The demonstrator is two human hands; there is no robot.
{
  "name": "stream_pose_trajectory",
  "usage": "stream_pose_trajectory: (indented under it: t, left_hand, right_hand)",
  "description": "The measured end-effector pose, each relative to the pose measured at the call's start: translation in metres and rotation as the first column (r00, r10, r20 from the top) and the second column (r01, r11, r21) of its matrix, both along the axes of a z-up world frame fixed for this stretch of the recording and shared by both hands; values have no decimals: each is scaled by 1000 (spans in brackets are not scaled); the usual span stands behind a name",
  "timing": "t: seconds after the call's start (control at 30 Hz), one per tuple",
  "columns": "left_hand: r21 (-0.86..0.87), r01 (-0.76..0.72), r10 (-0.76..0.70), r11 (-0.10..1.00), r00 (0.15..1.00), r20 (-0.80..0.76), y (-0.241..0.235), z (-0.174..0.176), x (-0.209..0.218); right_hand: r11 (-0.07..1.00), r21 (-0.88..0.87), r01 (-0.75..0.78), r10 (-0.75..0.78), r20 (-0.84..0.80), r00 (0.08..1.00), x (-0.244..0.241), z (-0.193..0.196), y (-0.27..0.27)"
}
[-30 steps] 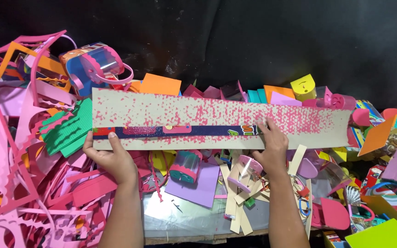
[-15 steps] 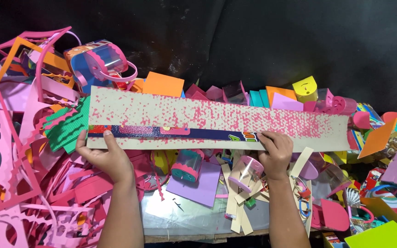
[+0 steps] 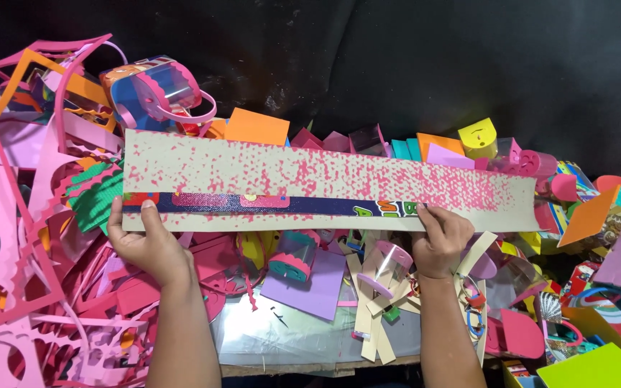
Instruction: Assembling small decorative boxes from foam pieces using glue and cutting patterned paper with scissors.
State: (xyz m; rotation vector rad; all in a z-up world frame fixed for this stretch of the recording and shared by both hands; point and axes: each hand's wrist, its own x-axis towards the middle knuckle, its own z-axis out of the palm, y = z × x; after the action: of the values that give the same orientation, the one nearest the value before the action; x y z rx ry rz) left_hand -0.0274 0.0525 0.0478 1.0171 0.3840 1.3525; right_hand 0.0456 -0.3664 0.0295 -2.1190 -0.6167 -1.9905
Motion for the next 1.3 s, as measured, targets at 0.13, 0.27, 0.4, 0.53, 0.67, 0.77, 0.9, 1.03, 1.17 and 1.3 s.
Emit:
stream_pose_trajectory:
  t: [0.13,0.27,0.4,0.53,0.67,0.77,0.9,1.03,1.17,1.3]
  left_hand:
    - [-6,4,-4,1000,1000,-12,11,-11,3]
    - [109,-27,31,994,999,-35,6,-4,-2]
    - [207,-20,31,978,998,-52,15,-21,10]
    - [189,32,-22,981,998,-53,3,-18,9]
    - [188,18,-4,982,997,-74,3,-12,7]
    - [170,23,-10,985,997,-76,3,-6,5]
    - [-104,183,-160,978,968,194,5,-3,12]
    - [-196,674,-578,712,721,383,-31,1,18]
    - [-243,797,-779,553,598,191,-109,19,23]
    - [-340,711,-787,616,537,-304,-145,34,31]
  right_hand:
    - [999,-18,39,-39,5,999,-7,11,4]
    - [997,-2,77,-77,4,997,-10,13,2]
    - [996,51,75,-78,57,995,-3,10,-2]
    - [986,77,149,-154,62,986,6,-4,-15]
    - [985,80,150,-155,60,986,7,-5,-15]
    - [985,73,158,-162,61,985,9,-4,-13]
    - [996,58,69,-73,73,995,11,11,2]
    - [998,-60,-22,28,106,994,30,29,21]
    - [993,-104,-59,70,99,993,41,39,57]
    - [963,-245,-111,113,-5,994,24,50,85]
